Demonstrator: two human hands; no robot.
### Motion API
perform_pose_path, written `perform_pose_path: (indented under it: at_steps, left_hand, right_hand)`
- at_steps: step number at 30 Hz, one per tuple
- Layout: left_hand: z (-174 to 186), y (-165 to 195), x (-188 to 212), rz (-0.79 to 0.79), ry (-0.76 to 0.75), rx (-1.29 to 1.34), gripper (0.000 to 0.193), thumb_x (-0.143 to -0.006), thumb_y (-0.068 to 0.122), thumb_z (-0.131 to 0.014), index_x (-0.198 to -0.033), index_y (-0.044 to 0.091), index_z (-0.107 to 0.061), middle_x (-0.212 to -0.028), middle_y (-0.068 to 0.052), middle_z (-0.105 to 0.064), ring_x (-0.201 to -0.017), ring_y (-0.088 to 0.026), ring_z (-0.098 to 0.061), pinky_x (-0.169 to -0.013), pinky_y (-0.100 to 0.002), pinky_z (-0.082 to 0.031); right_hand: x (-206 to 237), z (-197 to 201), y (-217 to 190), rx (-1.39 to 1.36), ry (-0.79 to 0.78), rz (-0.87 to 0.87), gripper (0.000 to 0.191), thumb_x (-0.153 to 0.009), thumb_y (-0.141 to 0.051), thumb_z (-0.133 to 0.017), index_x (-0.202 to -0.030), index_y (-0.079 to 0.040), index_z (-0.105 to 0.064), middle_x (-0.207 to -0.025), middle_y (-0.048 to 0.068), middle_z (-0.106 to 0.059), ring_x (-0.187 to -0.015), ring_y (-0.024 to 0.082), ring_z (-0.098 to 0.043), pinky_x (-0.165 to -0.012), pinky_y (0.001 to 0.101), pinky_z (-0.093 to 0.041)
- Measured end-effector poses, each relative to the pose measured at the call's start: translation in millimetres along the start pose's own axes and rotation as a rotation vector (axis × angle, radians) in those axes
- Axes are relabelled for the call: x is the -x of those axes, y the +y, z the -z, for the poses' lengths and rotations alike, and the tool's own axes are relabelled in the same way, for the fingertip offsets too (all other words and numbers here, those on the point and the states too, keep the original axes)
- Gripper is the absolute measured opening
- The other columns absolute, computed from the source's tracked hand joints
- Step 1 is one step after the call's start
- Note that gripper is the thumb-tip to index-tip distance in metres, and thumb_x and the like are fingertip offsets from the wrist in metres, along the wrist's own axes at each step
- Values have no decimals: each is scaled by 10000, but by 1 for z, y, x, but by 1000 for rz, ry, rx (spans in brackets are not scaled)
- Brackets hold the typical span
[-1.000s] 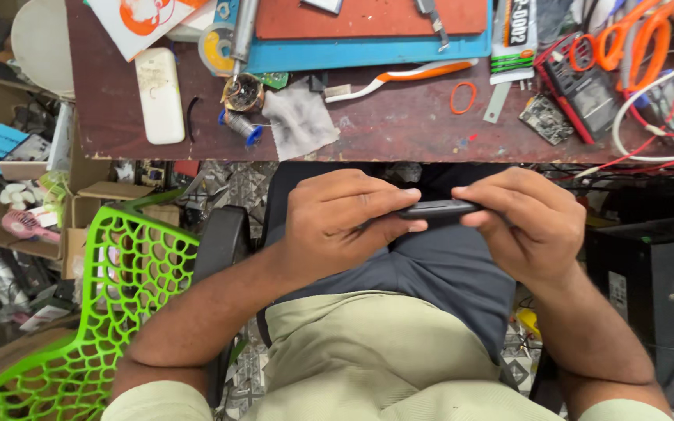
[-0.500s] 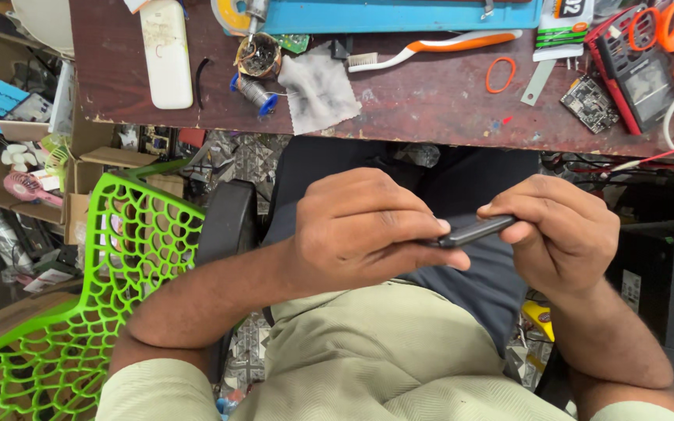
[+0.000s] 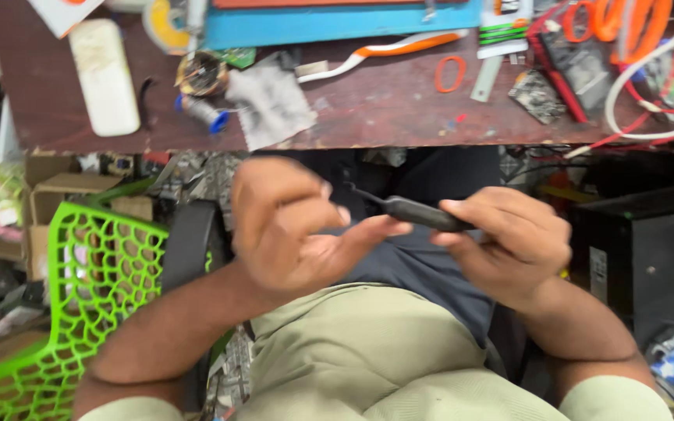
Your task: The person secures a smartphone with rubber bands, then retrieves a USB cable from a box and disassembles its connector housing to expose the internal circuit board. The person handles the cable and circuit board with both hands, placing components on the workbench.
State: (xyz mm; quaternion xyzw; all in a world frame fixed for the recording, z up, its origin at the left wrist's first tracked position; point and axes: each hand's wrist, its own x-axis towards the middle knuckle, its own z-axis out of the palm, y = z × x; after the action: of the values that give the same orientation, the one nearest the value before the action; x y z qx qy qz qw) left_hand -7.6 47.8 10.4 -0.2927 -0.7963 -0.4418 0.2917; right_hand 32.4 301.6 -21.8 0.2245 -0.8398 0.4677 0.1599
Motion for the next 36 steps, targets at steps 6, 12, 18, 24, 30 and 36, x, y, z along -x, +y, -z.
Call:
perform_pose_path:
  at_steps: [6, 12, 18, 24, 30, 36]
  left_hand:
    - [-19, 7, 8, 228, -271, 236, 397, -826, 158, -886, -1080, -99, -720, -916, -131, -726, -667, -206, -598, -598, -328, -490]
    - [-17, 8, 18, 760, -201, 1040, 319, -1043, 147, -653, -1265, -60, -555, -1135, -200, -692, -1044, -226, -682, -968, -360, -580]
    - [1, -6, 11, 471, 26, 837, 482, -1162, 270, -529, -1532, 28, -336, -950, -125, -654, -890, -217, -651, -881, -381, -538]
    - [21, 3, -22, 621, 91, 1080, 546, -1162, 302, -565, -1566, 36, -311, -956, -116, -605, -719, -196, -615, -719, -394, -562]
    - [75, 2, -29, 286, 95, 1170, 514, -1146, 275, -577, -1544, 38, -354, -968, -115, -610, -750, -209, -616, -730, -396, -549]
    - [104, -10, -19, 229, 149, 992, 483, -1130, 248, -589, -1521, 40, -396, -980, -113, -615, -780, -222, -617, -742, -399, -536]
  right_hand:
    - [5, -17, -2, -111, -19, -24, 271, -877, -92, -839, -1086, 23, -712, -892, 149, -736, -761, 256, -745, -683, 324, -581]
    - [-6, -29, 0, -126, -78, 116, 297, -859, -85, -864, -1092, 5, -703, -868, 113, -728, -747, 244, -732, -662, 335, -560]
    - [-11, -39, 5, -226, -242, 149, 283, -869, -91, -833, -1120, -31, -717, -876, 92, -726, -732, 230, -709, -622, 341, -530]
    - [-18, -63, 17, -286, -508, 103, 274, -858, -203, -829, -1068, -60, -726, -984, 66, -730, -908, 269, -701, -744, 399, -540]
    - [-30, -59, 36, -292, -665, 127, 139, -895, -212, -798, -965, -120, -722, -970, 29, -714, -1024, 233, -678, -890, 404, -527]
    - [-38, 8, 41, -204, -706, -77, 112, -910, -171, -730, -1012, -127, -734, -960, 10, -735, -908, 236, -746, -762, 352, -583]
